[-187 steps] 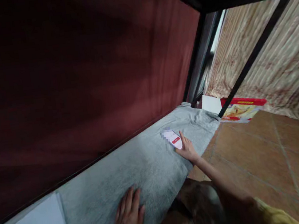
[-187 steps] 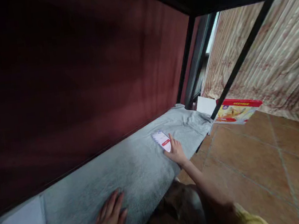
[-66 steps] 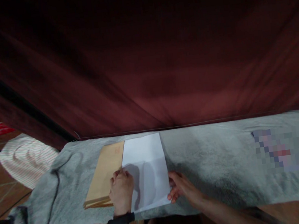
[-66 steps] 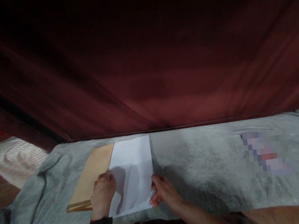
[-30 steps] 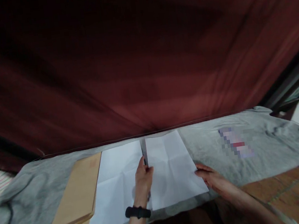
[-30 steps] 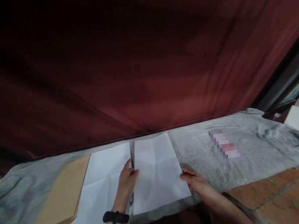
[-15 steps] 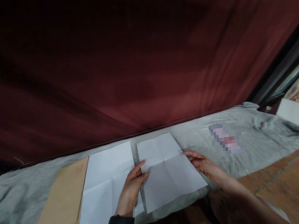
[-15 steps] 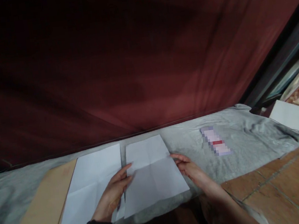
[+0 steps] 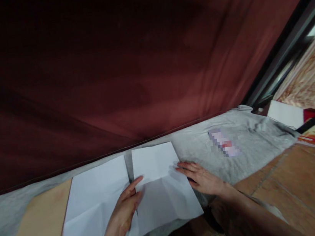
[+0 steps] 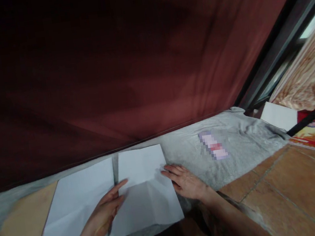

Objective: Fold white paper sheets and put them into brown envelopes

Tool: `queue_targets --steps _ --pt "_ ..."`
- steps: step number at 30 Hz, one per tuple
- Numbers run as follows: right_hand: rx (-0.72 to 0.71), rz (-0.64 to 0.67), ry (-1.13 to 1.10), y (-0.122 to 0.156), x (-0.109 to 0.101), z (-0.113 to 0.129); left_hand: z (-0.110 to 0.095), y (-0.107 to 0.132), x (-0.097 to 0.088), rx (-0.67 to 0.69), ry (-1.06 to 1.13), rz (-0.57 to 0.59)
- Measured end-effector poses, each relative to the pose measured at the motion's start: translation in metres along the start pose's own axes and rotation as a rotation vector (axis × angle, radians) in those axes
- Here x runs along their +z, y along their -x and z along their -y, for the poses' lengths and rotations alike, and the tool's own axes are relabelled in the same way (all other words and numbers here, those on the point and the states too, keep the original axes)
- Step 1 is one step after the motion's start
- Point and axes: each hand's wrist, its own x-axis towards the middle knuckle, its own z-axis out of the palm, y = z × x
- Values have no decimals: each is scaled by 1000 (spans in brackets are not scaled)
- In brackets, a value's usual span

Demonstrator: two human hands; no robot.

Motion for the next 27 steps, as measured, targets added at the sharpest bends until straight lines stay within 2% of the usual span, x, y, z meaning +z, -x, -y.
queue_targets --steps 8,12,17,23,25,27 --pt "11 -74 39 -4 -11 2 -5 0 -6 -183 126 135" --pt "-8 -73 24 -4 -15 3 -2 1 1 -178 87 143" --pt "-47 7 34 -3 -9 -1 8 -5 7 -29 -97 105" --pt "-1 55 27 1 -2 -9 21 -14 -4 84 -296 -18" --pt "4 57 -2 2 -4 -10 31 -13 -6 173 -378 -93" --pt "4 59 -53 3 -8 -12 43 -9 -5 332 -543 -183"
